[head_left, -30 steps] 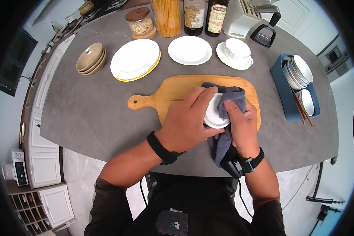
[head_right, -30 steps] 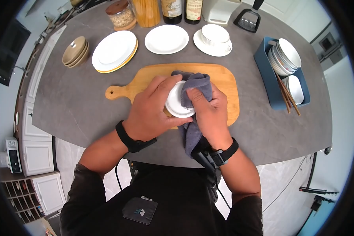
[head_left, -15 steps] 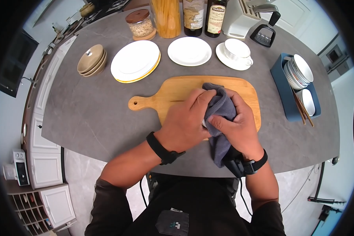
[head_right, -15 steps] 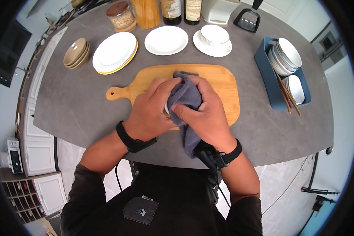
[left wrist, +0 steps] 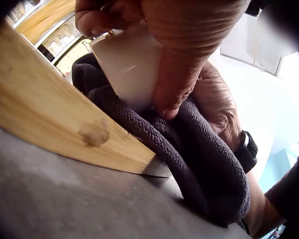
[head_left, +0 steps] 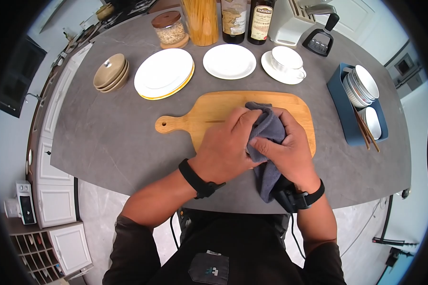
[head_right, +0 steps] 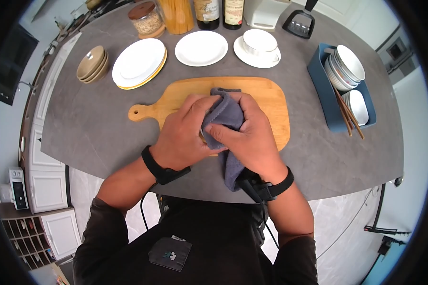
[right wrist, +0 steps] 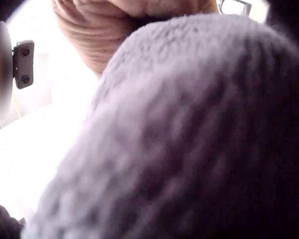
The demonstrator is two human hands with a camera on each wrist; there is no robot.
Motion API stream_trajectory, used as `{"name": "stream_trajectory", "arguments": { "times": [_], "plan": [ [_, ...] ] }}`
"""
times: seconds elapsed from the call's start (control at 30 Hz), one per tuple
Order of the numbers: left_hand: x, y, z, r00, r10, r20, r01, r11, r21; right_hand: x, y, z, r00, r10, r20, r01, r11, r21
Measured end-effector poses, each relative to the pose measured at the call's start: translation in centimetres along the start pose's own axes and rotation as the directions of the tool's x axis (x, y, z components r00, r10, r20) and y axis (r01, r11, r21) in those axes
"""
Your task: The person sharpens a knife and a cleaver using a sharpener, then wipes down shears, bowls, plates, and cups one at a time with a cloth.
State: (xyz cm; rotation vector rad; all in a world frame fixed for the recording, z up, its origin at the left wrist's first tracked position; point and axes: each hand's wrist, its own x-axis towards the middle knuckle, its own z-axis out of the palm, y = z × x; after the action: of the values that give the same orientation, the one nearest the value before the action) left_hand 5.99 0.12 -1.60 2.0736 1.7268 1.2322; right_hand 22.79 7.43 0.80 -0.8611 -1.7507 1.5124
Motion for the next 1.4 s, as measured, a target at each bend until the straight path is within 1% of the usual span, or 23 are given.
{"name": "stream_trajectory", "arguments": {
  "times": [0.1,0.17,0.23,0.27,0.33,0.37,0.43,0.57,0.63,0.67,0.8,0.87,0.9,0.93,0.97,1.0,1.07,1.1,1.13,1.2,1.23,1.3,1.4],
  "plan": [
    [0.1,-0.4,0.1,1.0,0.011,-0.013,-0.011,1.0,0.019,0.0,-0.4,-1.0,0.998,-0.016,0.068,0.016,1.0,-0.006],
    [0.2,-0.1,-0.2,1.0,-0.015,0.021,0.015,1.0,-0.004,0.1,-0.3,-1.3,0.995,-0.026,0.094,0.028,0.999,-0.018],
    [0.4,0.0,-0.1,1.0,-0.001,0.005,0.001,1.0,-0.022,0.2,0.2,-1.4,0.99,0.129,0.053,-0.138,0.965,0.221],
    [0.4,0.0,-0.1,1.0,0.013,-0.015,-0.014,0.999,-0.037,0.2,0.4,-1.2,0.99,0.13,0.052,-0.139,0.965,0.221],
    [0.3,0.2,-0.1,1.0,0.012,-0.015,-0.013,0.999,-0.033,0.2,0.9,-0.8,0.996,0.088,-0.034,-0.084,0.992,0.094],
    [0.3,0.2,0.0,1.0,0.01,-0.014,-0.01,1.0,-0.029,0.1,0.8,-0.6,0.996,0.087,-0.034,-0.084,0.992,0.093],
    [0.1,-0.1,0.1,1.0,0.013,-0.024,-0.014,1.0,-0.018,-0.1,0.5,-0.4,0.998,-0.06,0.027,0.063,0.992,-0.105],
    [0.0,-0.5,0.4,0.999,0.037,-0.035,-0.036,0.999,0.025,-0.1,0.2,-0.7,0.994,-0.09,0.061,0.096,0.99,-0.102],
    [0.2,-0.2,-0.1,0.999,0.024,-0.022,-0.024,0.999,-0.026,-0.1,0.5,-0.7,0.999,-0.043,0.011,0.043,0.998,0.036],
    [0.3,0.0,-0.3,1.0,0.011,-0.009,-0.012,0.997,-0.076,0.0,0.6,-0.8,0.999,-0.041,0.01,0.041,0.999,0.034],
    [0.2,0.2,-0.5,1.0,-0.006,0.002,0.006,0.998,-0.066,0.4,1.7,-1.0,0.998,-0.013,-0.055,0.02,0.992,0.127],
    [0.2,0.3,-0.5,1.0,-0.004,-0.026,0.001,0.994,-0.108,0.5,2.1,-1.1,0.996,-0.011,-0.085,0.026,0.985,0.172],
    [0.2,0.3,-0.5,1.0,-0.001,-0.028,-0.002,0.994,-0.109,0.6,2.2,-1.1,0.99,0.064,-0.122,-0.02,0.943,0.333],
    [0.3,0.2,-0.4,0.999,-0.036,-0.035,0.03,0.984,-0.175,0.7,2.3,-1.0,0.979,0.144,-0.143,-0.057,0.871,0.487],
    [0.3,0.1,-0.4,0.996,-0.073,-0.041,0.062,0.969,-0.239,0.8,2.3,-0.7,0.971,0.199,-0.131,-0.099,0.838,0.537],
    [0.1,-0.4,0.0,0.996,-0.074,-0.047,0.061,0.97,-0.236,0.8,2.0,-0.2,0.973,0.195,-0.126,-0.099,0.838,0.536],
    [0.2,-1.3,0.6,0.98,-0.179,-0.086,0.134,0.914,-0.383,0.5,0.9,1.0,0.953,0.277,-0.125,-0.138,0.761,0.634],
    [0.1,-1.7,0.6,0.975,-0.218,-0.049,0.182,0.9,-0.395,0.3,1.2,1.1,0.965,0.237,-0.108,-0.123,0.78,0.614],
    [0.2,-1.9,0.6,0.974,-0.22,-0.051,0.183,0.901,-0.393,0.1,1.3,1.3,0.966,0.237,-0.105,-0.124,0.779,0.614],
    [0.2,-2.2,0.8,0.962,-0.246,-0.117,0.162,0.862,-0.48,-0.3,1.6,1.8,0.982,0.174,-0.079,-0.084,0.765,0.639],
    [0.2,-2.1,0.9,0.962,-0.248,-0.117,0.164,0.862,-0.48,-0.3,2.1,1.5,0.989,0.143,-0.039,-0.083,0.749,0.657],
    [0.3,-1.9,1.2,0.947,-0.32,-0.036,0.189,0.642,-0.743,-0.7,2.5,1.2,0.993,0.117,-0.019,-0.074,0.733,0.676],
    [0.3,-2.3,0.9,0.958,-0.285,0.024,0.206,0.629,-0.75,-0.9,2.3,0.6,0.998,0.068,0.012,-0.058,0.73,0.681]
  ]
}}
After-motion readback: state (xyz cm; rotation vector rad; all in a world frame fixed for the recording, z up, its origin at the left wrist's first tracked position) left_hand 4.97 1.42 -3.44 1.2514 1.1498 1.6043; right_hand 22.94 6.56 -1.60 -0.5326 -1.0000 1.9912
